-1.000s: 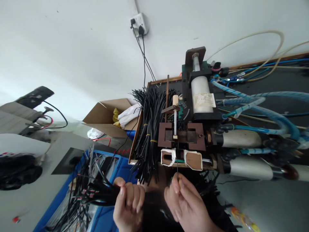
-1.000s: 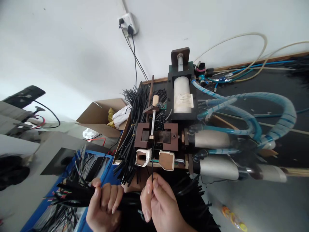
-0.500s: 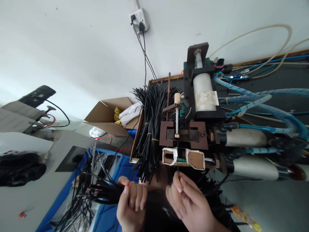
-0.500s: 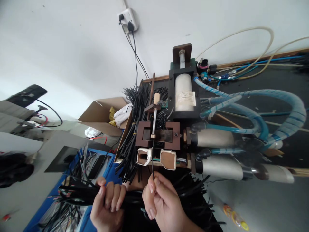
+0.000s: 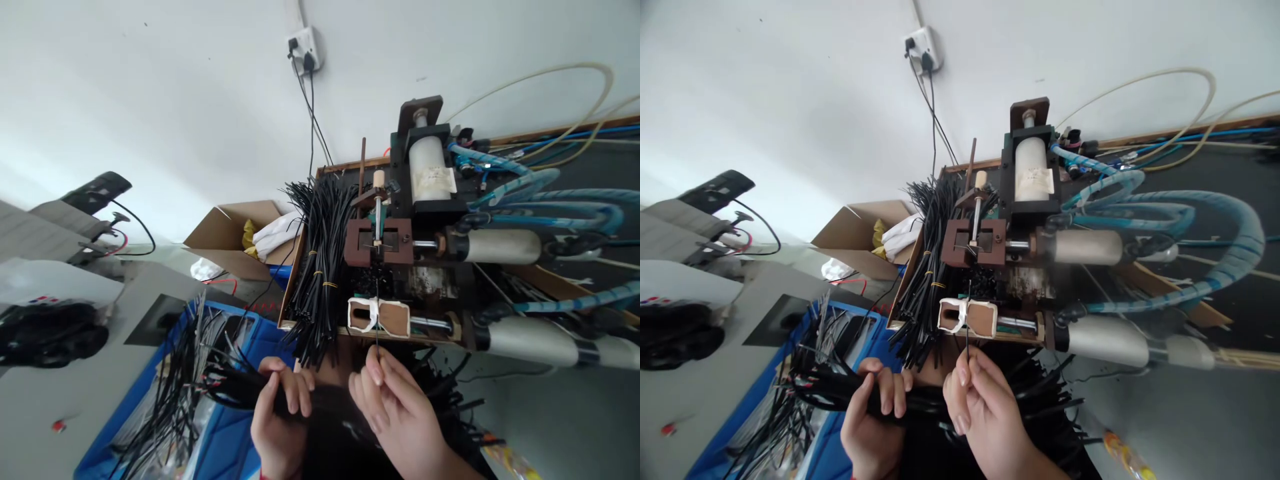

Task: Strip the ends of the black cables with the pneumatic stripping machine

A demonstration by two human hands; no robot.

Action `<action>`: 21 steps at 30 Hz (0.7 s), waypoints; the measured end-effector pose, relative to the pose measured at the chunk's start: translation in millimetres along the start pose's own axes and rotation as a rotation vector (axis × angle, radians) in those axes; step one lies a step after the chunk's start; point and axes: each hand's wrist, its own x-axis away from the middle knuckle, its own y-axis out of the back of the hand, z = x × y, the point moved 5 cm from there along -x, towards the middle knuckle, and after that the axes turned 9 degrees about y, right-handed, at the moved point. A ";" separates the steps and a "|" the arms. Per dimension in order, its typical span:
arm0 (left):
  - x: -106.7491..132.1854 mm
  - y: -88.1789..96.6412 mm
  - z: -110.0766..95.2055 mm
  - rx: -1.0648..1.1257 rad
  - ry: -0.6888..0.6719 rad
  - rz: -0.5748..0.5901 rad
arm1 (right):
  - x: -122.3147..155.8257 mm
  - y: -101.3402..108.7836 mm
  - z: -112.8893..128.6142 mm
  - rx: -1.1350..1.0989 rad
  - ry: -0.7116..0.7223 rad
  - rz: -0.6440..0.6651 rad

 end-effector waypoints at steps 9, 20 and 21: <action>4.7 -7.2 6.6 0.134 0.053 0.124 | 3.5 14.8 8.5 0.378 0.102 -0.061; 23.6 -8.6 16.9 0.250 0.029 0.213 | 37.8 -6.7 18.3 1.233 0.133 0.432; 24.4 -8.0 18.9 0.253 0.027 0.218 | 38.3 -6.6 19.4 1.315 0.158 0.468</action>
